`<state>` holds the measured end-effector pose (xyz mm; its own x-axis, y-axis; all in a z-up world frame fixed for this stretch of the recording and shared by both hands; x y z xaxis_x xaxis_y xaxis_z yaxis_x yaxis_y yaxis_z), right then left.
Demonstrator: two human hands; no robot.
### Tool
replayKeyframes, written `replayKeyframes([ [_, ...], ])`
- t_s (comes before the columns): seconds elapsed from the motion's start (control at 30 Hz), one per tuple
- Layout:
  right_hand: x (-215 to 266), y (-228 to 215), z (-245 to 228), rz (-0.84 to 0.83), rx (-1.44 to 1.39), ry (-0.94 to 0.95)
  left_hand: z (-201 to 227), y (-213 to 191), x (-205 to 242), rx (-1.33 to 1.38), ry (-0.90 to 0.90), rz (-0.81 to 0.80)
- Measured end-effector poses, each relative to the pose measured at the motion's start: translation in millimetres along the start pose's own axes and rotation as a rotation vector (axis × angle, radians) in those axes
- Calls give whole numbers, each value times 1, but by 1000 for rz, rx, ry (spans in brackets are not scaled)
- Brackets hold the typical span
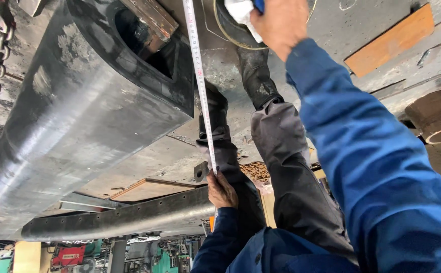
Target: The recorder measures a large black industrial part, marks it, and then uses a chain hoist to reposition it.
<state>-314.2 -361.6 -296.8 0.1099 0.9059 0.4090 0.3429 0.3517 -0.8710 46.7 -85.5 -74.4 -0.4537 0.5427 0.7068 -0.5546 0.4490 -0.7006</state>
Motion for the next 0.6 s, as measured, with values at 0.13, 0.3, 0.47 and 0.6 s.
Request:
replayKeyframes([
  [0.13, 32, -117, -16, -33, -534, 202, 5, -6, -2, 52, 110, 11],
  [0.3, 156, -114, -62, -456, -787, 322, 24, 6, -16, 412, -43, -214],
  [0.47, 246, -84, -131, -707, -1067, 335, 112, 8, -33, 772, 59, -528],
  [0.6, 232, -95, -147, -792, -1350, 259, 98, 19, -35, 881, -190, -679],
])
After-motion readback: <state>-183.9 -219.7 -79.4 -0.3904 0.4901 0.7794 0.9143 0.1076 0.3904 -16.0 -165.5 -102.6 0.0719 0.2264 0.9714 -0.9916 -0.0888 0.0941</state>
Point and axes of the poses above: each hand's wrist, its own x-axis away from the middle knuckle, its own y-axis out of the palm, z = x × y, the point moved 10 cm from there along -x, towards the middle knuckle, and after that the axes turned 3 degrees about z, right-handed, at the moved point
